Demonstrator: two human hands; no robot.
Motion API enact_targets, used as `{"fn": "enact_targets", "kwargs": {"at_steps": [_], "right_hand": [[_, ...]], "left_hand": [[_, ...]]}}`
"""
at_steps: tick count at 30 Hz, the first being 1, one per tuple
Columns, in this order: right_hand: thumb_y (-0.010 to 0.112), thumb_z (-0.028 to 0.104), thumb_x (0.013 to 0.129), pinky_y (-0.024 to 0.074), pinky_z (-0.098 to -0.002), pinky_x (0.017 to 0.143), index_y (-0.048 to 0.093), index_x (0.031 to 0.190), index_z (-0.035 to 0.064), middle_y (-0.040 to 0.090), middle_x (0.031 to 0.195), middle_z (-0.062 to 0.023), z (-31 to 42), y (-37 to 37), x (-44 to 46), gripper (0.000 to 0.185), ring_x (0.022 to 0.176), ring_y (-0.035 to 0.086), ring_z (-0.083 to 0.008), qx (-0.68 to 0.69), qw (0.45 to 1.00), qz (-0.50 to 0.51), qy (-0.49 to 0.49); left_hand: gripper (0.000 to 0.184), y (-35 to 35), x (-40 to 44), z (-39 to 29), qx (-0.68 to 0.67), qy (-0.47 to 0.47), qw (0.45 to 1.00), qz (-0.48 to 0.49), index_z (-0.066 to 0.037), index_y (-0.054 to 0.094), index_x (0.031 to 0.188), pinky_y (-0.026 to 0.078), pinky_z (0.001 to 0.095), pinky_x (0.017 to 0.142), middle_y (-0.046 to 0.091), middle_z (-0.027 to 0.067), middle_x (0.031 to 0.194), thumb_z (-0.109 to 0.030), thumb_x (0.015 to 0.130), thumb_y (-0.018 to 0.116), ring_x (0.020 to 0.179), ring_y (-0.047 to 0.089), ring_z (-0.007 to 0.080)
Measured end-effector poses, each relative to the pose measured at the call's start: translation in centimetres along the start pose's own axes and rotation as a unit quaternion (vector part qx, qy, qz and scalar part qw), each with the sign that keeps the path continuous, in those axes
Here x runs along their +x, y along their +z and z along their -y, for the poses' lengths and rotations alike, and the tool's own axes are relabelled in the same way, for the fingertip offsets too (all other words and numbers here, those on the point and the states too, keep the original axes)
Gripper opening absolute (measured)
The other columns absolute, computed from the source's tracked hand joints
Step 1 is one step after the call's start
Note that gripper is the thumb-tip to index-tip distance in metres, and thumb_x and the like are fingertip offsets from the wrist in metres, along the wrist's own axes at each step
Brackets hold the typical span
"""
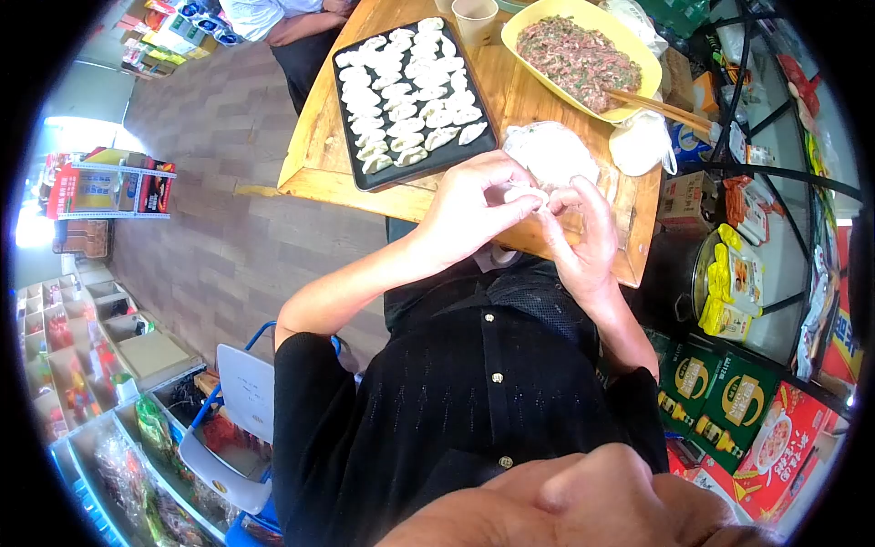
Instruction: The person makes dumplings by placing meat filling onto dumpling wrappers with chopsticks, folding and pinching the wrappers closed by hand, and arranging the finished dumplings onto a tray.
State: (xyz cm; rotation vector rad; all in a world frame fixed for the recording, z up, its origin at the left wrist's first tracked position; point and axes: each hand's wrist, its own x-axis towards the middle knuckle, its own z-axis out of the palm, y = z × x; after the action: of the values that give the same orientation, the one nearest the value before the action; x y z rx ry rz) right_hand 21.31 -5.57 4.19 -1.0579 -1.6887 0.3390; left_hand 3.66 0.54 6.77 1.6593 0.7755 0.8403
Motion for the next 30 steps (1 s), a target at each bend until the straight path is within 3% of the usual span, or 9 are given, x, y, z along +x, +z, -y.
{"fn": "enact_targets", "kwargs": {"at_steps": [2, 9, 11, 14, 16, 20, 22, 30], "right_hand": [[0.070, -0.006, 0.078, 0.0493, -0.0312, 0.073, 0.047, 0.127, -0.0014, 0.061, 0.087, -0.0086, -0.6, 0.3, -0.5, 0.055, 0.079, 0.059, -0.0181, 0.082, 0.995, -0.024, 0.046], [0.067, -0.006, 0.082, 0.0486, -0.0304, 0.077, 0.043, 0.131, -0.0013, 0.059, 0.095, -0.0100, -0.2, 0.2, 0.0, 0.054, 0.085, 0.059, -0.0167, 0.061, 0.996, -0.019, 0.059], [0.065, -0.007, 0.083, 0.0484, -0.0309, 0.078, 0.042, 0.131, -0.0013, 0.059, 0.096, -0.0101, -0.3, 0.7, -0.2, 0.054, 0.086, 0.058, -0.0166, 0.150, 0.985, -0.038, 0.073], [0.065, -0.008, 0.083, 0.0483, -0.0307, 0.078, 0.042, 0.132, -0.0012, 0.059, 0.096, -0.0098, -0.7, 0.7, -0.5, 0.054, 0.085, 0.058, -0.0166, 0.152, 0.985, -0.030, 0.080], [0.064, -0.009, 0.083, 0.0483, -0.0302, 0.078, 0.042, 0.131, -0.0012, 0.059, 0.095, -0.0097, -0.9, 0.7, -0.5, 0.054, 0.085, 0.058, -0.0162, 0.140, 0.987, -0.026, 0.068], [0.063, -0.010, 0.083, 0.0484, -0.0292, 0.075, 0.042, 0.128, -0.0021, 0.058, 0.092, -0.0088, -1.1, 0.7, -0.3, 0.050, 0.082, 0.057, -0.0151, 0.126, 0.991, 0.002, 0.031], [0.063, -0.011, 0.082, 0.0483, -0.0288, 0.074, 0.043, 0.126, -0.0024, 0.057, 0.090, -0.0086, -0.8, 0.9, -0.1, 0.049, 0.081, 0.057, -0.0149, 0.120, 0.992, 0.002, 0.026], [0.064, -0.010, 0.080, 0.0475, -0.0264, 0.070, 0.047, 0.118, -0.0017, 0.057, 0.089, -0.0080, 0.0, 1.3, 0.1, 0.042, 0.078, 0.056, -0.0145, 0.099, 0.992, -0.052, 0.062]], "left_hand": [[0.012, -0.2, 0.0, -0.1, -0.004, -0.003, 1.000, 0.009, 0.000, 0.067, 0.089, 0.046, 0.0268, 0.078, 0.063, 0.0067, 0.092, -0.010, 0.084, 0.069, 0.087, 0.059, 0.0134], [0.016, -1.0, 0.5, 0.1, 0.026, 0.023, 0.997, 0.064, -0.001, 0.067, 0.095, 0.046, 0.0284, 0.080, 0.064, 0.0074, 0.093, -0.013, 0.085, 0.067, 0.089, 0.060, 0.0159], [0.017, -1.2, 0.7, 0.1, 0.035, 0.028, 0.996, 0.073, -0.001, 0.067, 0.096, 0.046, 0.0283, 0.081, 0.064, 0.0074, 0.093, -0.013, 0.085, 0.067, 0.089, 0.060, 0.0159], [0.015, -1.2, 0.7, 0.2, 0.012, 0.027, 0.997, 0.072, 0.000, 0.066, 0.094, 0.046, 0.0284, 0.080, 0.064, 0.0073, 0.093, -0.013, 0.086, 0.067, 0.088, 0.060, 0.0156], [0.012, -0.9, 0.5, 0.0, -0.136, -0.077, 0.987, 0.034, -0.001, 0.066, 0.092, 0.046, 0.0265, 0.078, 0.064, 0.0072, 0.092, -0.011, 0.085, 0.067, 0.087, 0.060, 0.0148], [0.009, -0.4, 0.7, 1.2, -0.197, -0.060, 0.979, 0.001, -0.001, 0.065, 0.090, 0.046, 0.0242, 0.075, 0.063, 0.0068, 0.091, -0.008, 0.085, 0.067, 0.084, 0.060, 0.0133], [0.008, -0.4, 0.6, 0.8, 0.018, 0.037, 0.999, -0.011, -0.001, 0.065, 0.090, 0.047, 0.0239, 0.074, 0.063, 0.0066, 0.091, -0.006, 0.084, 0.068, 0.083, 0.061, 0.0130], [0.010, -0.7, 0.6, 0.5, 0.042, 0.043, 0.998, 0.026, 0.000, 0.065, 0.091, 0.049, 0.0276, 0.076, 0.062, 0.0072, 0.091, -0.006, 0.083, 0.067, 0.087, 0.061, 0.0150]]}}
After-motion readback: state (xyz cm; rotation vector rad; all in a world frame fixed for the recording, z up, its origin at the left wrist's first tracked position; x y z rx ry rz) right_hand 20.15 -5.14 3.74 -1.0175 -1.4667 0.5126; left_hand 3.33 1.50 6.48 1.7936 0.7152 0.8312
